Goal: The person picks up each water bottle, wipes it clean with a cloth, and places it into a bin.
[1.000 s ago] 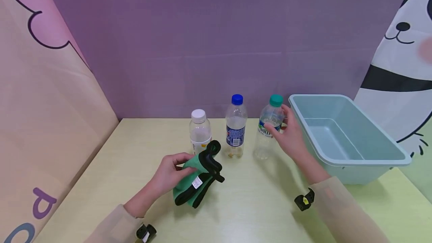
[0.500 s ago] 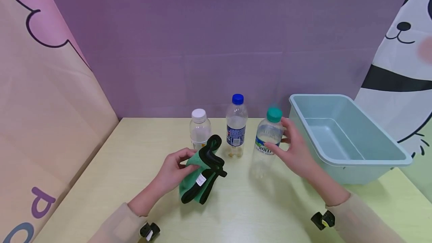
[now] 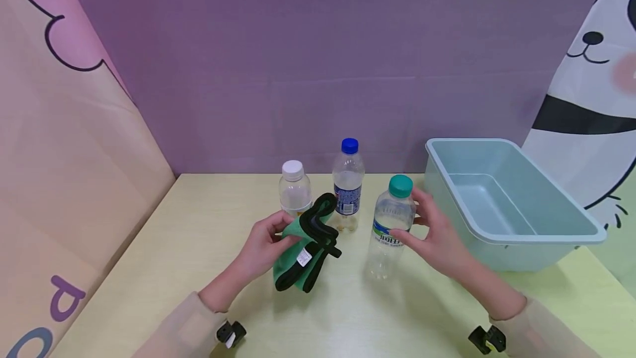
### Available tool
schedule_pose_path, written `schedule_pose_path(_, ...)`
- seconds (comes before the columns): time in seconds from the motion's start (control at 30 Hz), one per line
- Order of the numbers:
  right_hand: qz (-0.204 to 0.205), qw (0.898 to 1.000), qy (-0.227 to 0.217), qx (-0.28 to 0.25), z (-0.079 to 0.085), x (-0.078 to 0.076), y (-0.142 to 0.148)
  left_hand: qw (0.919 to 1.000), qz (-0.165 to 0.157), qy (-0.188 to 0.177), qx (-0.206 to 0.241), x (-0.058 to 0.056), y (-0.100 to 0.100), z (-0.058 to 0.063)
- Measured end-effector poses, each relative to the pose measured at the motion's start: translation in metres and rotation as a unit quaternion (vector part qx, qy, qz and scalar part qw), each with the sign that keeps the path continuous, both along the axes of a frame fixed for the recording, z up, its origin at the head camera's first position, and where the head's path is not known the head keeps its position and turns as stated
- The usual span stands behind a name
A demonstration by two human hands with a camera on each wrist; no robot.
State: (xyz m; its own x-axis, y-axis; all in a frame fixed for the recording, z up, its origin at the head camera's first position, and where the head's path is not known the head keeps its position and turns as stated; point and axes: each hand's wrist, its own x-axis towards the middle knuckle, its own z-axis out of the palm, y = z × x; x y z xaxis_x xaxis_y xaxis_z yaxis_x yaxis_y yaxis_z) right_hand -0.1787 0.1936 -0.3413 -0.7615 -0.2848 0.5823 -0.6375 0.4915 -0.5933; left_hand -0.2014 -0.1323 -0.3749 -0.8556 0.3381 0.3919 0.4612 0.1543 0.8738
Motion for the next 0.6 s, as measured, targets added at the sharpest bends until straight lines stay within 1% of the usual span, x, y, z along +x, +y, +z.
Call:
schedule_pose_path(0.17,0.007,1.000,-0.002,0.003,-0.004,0.000,0.001,1.0000,0.002,0.008,0.003,-0.002,0.008,0.003)
schedule_pose_path(0.4,0.020,1.000,-0.004,-0.003,-0.007,-0.002,0.003,1.0000,0.000,0.000,0.005,-0.005,0.025,0.012)
schedule_pose_path(0.5,0.022,1.000,-0.015,-0.007,-0.009,-0.002,0.003,0.9999,-0.009,0.009,0.010,-0.007,0.033,0.017)
schedule_pose_path(0.6,0.024,0.999,-0.023,-0.006,-0.010,-0.002,0.003,0.9990,-0.024,0.029,0.024,-0.010,0.042,0.021)
